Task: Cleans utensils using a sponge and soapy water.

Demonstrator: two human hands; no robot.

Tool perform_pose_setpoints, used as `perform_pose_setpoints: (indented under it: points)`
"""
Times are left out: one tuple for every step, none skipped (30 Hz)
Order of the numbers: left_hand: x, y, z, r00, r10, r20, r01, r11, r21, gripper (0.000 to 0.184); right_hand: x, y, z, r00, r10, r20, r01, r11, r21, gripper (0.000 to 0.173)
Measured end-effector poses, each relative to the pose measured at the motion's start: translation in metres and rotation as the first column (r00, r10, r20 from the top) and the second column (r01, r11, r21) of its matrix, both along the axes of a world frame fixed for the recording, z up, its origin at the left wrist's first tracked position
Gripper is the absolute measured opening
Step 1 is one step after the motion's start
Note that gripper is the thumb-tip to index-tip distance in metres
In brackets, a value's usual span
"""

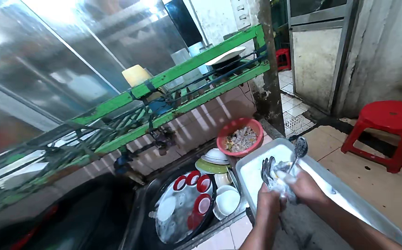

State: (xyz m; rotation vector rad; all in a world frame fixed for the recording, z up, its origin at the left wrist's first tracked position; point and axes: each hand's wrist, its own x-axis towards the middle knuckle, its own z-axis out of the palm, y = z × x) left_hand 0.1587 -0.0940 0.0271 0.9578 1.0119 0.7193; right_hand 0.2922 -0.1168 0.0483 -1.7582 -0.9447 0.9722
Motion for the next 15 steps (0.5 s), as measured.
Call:
perform_pose_setpoints:
  points:
    - [-0.001, 0.001, -0.003, 1.0, 0.002, 0.028, -0.002, 1.0, 0.008, 0.013, 0.002, -0.001, 0.003, 0.998, 0.039, 0.042, -0.038, 0.999, -0.02, 0.046]
    - [-0.002, 0.002, -0.007, 0.999, 0.011, 0.05, -0.012, 1.0, 0.012, 0.016, 0.011, -0.001, 0.009, 0.992, 0.086, 0.091, -0.081, 0.995, -0.06, 0.045]
    - [-0.002, 0.003, -0.008, 0.998, 0.043, 0.049, -0.044, 0.999, 0.008, 0.019, 0.022, 0.0, 0.02, 0.976, 0.169, 0.136, -0.148, 0.978, -0.15, 0.044]
    - [-0.003, 0.005, -0.008, 0.996, 0.073, 0.045, -0.073, 0.997, 0.014, 0.023, 0.035, 0.003, 0.032, 0.938, 0.298, 0.179, -0.24, 0.927, -0.289, 0.045]
    - [-0.003, 0.007, -0.009, 0.994, 0.084, 0.074, -0.086, 0.996, 0.035, 0.025, 0.045, 0.006, 0.043, 0.865, 0.461, 0.199, -0.344, 0.833, -0.433, 0.046]
    - [-0.004, 0.008, -0.01, 0.988, 0.061, 0.139, -0.07, 0.996, 0.062, 0.026, 0.049, 0.007, 0.049, 0.774, 0.602, 0.196, -0.431, 0.728, -0.533, 0.047]
    - [-0.006, 0.007, -0.01, 0.978, 0.003, 0.207, -0.021, 0.996, 0.085, 0.025, 0.049, 0.005, 0.05, 0.686, 0.705, 0.181, -0.504, 0.64, -0.58, 0.046]
    - [-0.007, 0.005, -0.01, 0.968, -0.058, 0.243, 0.037, 0.995, 0.091, 0.023, 0.044, 0.003, 0.046, 0.608, 0.776, 0.167, -0.567, 0.572, -0.593, 0.046]
    - [-0.009, 0.003, -0.009, 0.955, -0.134, 0.265, 0.119, 0.99, 0.074, 0.02, 0.037, 0.0, 0.04, 0.544, 0.825, 0.149, -0.622, 0.517, -0.588, 0.045]
    - [-0.011, 0.002, -0.006, 0.943, -0.202, 0.264, 0.197, 0.979, 0.047, 0.02, 0.028, -0.003, 0.035, 0.495, 0.859, 0.13, -0.669, 0.472, -0.574, 0.04]
    - [-0.012, 0.001, -0.002, 0.942, -0.237, 0.237, 0.242, 0.97, 0.007, 0.018, 0.021, -0.007, 0.029, 0.46, 0.882, 0.106, -0.706, 0.436, -0.558, 0.037]
    - [-0.012, 0.004, -0.003, 0.937, -0.255, 0.239, 0.265, 0.964, -0.011, 0.02, 0.014, -0.01, 0.021, 0.429, 0.899, 0.094, -0.732, 0.406, -0.546, 0.036]
    - [-0.012, 0.008, -0.004, 0.936, -0.242, 0.257, 0.256, 0.967, -0.021, 0.024, 0.009, -0.014, 0.015, 0.4, 0.913, 0.08, -0.738, 0.372, -0.562, 0.04]
    - [-0.011, 0.011, -0.004, 0.944, -0.185, 0.275, 0.206, 0.977, -0.05, 0.027, 0.007, -0.019, 0.007, 0.383, 0.921, 0.072, -0.739, 0.352, -0.574, 0.043]
    - [-0.007, 0.015, -0.002, 0.958, -0.08, 0.276, 0.115, 0.987, -0.111, 0.03, 0.009, -0.024, 0.0, 0.381, 0.922, 0.06, -0.735, 0.342, -0.585, 0.044]
